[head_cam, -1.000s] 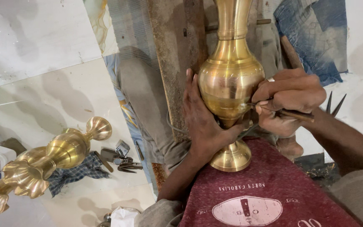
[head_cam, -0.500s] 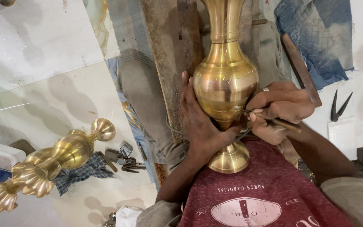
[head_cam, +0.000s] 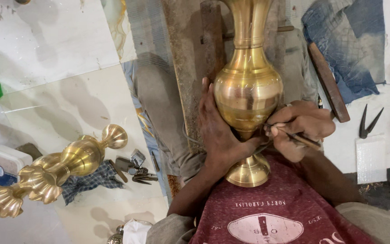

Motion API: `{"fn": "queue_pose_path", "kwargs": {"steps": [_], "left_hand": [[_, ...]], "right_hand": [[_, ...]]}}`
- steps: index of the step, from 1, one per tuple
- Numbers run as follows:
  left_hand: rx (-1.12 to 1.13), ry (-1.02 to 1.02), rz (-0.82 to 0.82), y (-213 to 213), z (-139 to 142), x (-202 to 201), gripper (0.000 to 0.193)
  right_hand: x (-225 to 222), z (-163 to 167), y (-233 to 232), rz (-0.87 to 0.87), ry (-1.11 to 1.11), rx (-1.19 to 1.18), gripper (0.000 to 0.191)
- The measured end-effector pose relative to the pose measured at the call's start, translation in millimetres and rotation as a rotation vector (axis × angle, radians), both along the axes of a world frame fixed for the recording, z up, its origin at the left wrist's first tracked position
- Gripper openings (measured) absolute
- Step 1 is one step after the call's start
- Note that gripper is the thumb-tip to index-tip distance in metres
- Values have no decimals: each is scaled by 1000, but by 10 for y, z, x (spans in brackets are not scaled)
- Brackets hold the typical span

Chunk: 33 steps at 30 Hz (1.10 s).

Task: The person holds a brass vase steady on a wooden board and etches a decorative pattern onto its surface with a small hand tool. They then reposition the vase, use a wooden mallet to strike a chisel-like tool against the vase's body, and continue etching around the vessel.

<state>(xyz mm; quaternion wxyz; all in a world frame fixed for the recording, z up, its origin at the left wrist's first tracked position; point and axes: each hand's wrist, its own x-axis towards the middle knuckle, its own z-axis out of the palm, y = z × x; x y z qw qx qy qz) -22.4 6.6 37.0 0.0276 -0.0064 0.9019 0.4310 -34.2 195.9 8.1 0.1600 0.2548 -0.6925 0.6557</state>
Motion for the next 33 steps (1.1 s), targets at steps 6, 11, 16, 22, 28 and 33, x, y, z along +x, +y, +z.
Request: {"fn": "queue_pose_path", "kwargs": {"steps": [6, 11, 16, 22, 28, 33], "left_hand": [[10, 79, -16, -82, -67, 24, 144], [69, 22, -36, -193, -100, 55, 143], [124, 23, -46, -280, -99, 77, 139], [150, 53, -35, -349, -114, 87, 133], [189, 65, -40, -402, -146, 98, 133], [233, 67, -44, -407, -191, 102, 133]], "right_hand": [[-64, 239, 0, 2, -318, -122, 10], [-413, 648, -121, 102, -106, 311, 11], [-678, 1053, -378, 198, -121, 661, 10], [-770, 1170, -517, 234, -210, 776, 10], [-711, 1129, -500, 223, -180, 831, 16], [-702, 1020, -484, 175, -184, 899, 15]]}}
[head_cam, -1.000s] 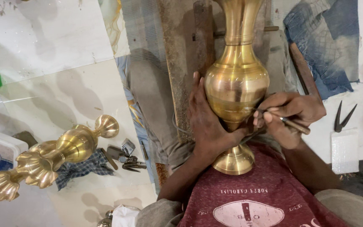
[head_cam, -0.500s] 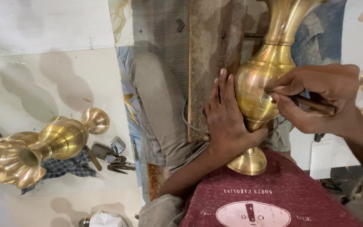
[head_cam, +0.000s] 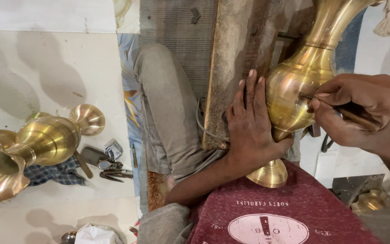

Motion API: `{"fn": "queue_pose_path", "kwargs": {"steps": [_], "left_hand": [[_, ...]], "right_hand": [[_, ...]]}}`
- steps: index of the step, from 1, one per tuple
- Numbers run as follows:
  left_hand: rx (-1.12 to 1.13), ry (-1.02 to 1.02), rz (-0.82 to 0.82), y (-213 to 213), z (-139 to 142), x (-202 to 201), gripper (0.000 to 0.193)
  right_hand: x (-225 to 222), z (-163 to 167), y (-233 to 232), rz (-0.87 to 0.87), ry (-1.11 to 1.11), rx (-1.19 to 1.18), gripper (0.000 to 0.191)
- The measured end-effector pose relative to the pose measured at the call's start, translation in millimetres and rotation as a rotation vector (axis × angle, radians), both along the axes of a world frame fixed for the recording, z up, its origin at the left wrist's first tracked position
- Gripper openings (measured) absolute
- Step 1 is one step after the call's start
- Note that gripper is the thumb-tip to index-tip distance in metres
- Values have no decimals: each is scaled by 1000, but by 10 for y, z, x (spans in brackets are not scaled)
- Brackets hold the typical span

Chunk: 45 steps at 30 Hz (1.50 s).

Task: The person holds a brass vase steady on a wooden board and etches a decorative pattern onto its surface with a small hand tool. They then reposition the vase, use a wooden mallet to strike a chisel-like tool against the vase's body, and continue etching around the vessel.

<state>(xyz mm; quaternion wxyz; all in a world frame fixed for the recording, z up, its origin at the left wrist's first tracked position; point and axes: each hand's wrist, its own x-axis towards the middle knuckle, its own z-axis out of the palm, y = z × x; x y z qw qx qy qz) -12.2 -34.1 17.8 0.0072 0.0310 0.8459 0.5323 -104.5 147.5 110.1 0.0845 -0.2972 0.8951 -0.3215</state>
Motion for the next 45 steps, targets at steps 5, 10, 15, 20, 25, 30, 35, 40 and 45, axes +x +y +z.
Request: {"fn": "queue_pose_path", "kwargs": {"steps": [5, 10, 15, 20, 25, 30, 35, 40, 45], "left_hand": [[-15, -4, 1, 24, -22, -8, 135], [-28, -24, -16, 25, -21, -17, 136], [-19, -15, -11, 18, -12, -18, 136], [-28, -4, 8, 29, -1, -15, 134], [-38, -13, 12, 40, 4, -8, 134], [-55, 8, 30, 56, 2, -11, 134], [-59, 5, 23, 68, -14, -2, 136], [-68, 16, 31, 89, -25, 2, 137], [-70, 21, 38, 106, -31, 28, 137]], "right_hand": [[-116, 39, 94, 212, 54, -6, 20], [-99, 42, 60, 190, 86, -16, 25], [-127, 33, 20, 271, 74, -128, 16], [-156, -6, 50, 271, 70, -139, 18], [-170, -37, 137, 347, 134, -66, 15], [-185, -75, 188, 362, 127, -116, 13], [-212, -92, 209, 430, 162, -105, 13], [-237, -89, 226, 466, 100, -96, 12], [-240, -105, 236, 461, 173, -92, 12]]}}
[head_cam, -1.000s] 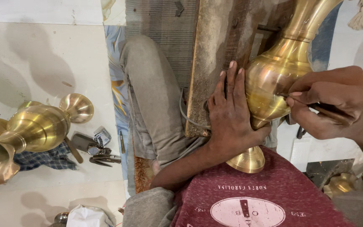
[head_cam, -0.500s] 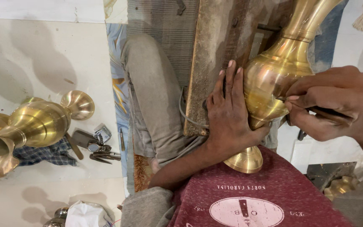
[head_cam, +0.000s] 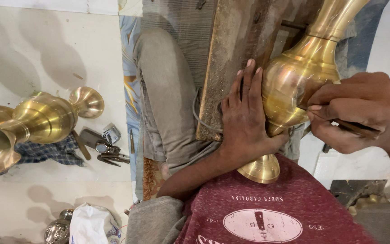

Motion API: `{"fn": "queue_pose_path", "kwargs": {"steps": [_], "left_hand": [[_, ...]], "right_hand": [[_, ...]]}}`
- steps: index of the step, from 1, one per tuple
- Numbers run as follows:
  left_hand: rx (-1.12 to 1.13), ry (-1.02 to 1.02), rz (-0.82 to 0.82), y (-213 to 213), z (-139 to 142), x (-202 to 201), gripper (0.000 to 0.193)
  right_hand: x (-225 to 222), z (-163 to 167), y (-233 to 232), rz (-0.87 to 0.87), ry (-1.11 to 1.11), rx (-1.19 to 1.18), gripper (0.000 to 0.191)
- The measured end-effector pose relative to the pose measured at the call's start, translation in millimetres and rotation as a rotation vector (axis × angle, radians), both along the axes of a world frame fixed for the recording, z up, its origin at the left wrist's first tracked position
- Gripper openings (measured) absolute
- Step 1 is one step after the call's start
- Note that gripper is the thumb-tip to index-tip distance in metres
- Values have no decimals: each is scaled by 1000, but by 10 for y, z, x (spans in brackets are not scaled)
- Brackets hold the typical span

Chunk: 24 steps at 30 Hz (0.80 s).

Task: The person holds a brass vase steady on a wooden board and etches a decorative pattern onto its surface with a small hand tool. They then reposition the vase, use a wooden mallet to strike a chisel-like tool against the vase's body, and continue etching around the vessel.

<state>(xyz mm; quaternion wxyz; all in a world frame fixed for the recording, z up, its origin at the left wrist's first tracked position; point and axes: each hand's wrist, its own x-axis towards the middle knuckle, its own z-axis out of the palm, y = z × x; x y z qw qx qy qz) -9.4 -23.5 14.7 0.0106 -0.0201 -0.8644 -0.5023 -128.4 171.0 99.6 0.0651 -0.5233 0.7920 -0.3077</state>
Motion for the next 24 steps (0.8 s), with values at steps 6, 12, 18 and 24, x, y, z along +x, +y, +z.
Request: {"fn": "queue_pose_path", "kwargs": {"steps": [6, 12, 18, 24], "left_hand": [[-13, 32, 28, 28, -23, 1, 137], [-30, 23, 49, 47, -22, 16, 135], [-35, 70, 58, 73, -41, 13, 136], [-60, 54, 54, 81, -56, 37, 136]], "right_hand": [[-78, -20, 62, 154, -55, 28, 11], [-59, -101, 117, 134, 23, -31, 15], [-157, -150, 159, 314, -40, -47, 19], [-149, -197, 190, 328, -35, -132, 23]]}}
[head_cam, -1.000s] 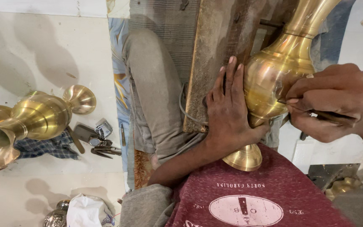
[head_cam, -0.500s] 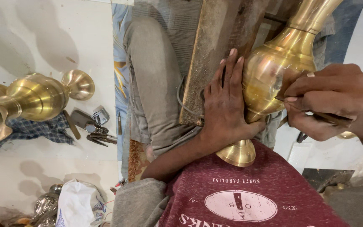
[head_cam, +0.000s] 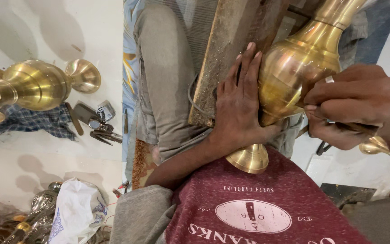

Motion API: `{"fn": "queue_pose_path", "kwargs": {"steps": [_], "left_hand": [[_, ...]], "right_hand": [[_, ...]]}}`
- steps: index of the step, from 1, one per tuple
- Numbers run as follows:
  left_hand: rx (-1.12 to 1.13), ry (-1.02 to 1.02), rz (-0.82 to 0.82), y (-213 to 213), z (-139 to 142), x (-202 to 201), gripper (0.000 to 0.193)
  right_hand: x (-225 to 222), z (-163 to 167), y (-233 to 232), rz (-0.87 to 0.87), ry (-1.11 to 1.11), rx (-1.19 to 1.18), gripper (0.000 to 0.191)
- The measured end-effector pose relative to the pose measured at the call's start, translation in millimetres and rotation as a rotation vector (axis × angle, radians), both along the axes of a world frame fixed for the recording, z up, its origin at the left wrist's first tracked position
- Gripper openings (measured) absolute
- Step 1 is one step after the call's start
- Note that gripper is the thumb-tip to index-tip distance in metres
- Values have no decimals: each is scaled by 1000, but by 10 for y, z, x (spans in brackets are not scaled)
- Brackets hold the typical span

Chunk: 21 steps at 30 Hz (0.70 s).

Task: The person holds a brass vase steady on a wooden board and etches a decorative pattern onto its surface with a small hand tool. They then reposition the vase, use a wooden mallet to strike a chisel-like tool against the vase's body, and continue etching around the vessel.

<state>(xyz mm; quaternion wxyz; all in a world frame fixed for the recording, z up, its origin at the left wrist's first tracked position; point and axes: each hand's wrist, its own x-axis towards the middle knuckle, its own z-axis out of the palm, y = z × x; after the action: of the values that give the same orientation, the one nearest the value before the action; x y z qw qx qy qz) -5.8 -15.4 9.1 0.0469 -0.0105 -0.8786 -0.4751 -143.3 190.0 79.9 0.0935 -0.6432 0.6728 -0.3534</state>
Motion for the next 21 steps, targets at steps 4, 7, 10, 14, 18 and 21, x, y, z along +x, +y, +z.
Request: {"fn": "queue_pose_path", "kwargs": {"steps": [4, 7, 10, 14, 18, 21], "left_hand": [[9, 9, -5, 5, -11, 1, 138], [21, 14, 2, 13, -17, -2, 140], [17, 33, 5, 16, -27, -12, 141], [14, 27, 3, 17, -31, -1, 142], [9, 14, 0, 22, -36, 19, 143], [-2, 1, -9, 24, -48, 29, 144]], "right_hand": [[-75, -46, 34, 76, -18, 34, 20], [-108, -98, 42, 109, 5, -48, 20], [-120, -120, 52, 129, 28, -86, 23], [-127, -121, 73, 196, 5, 13, 20], [-113, -155, 92, 187, -8, -45, 23], [-77, -185, 124, 122, -12, -85, 29]]}}
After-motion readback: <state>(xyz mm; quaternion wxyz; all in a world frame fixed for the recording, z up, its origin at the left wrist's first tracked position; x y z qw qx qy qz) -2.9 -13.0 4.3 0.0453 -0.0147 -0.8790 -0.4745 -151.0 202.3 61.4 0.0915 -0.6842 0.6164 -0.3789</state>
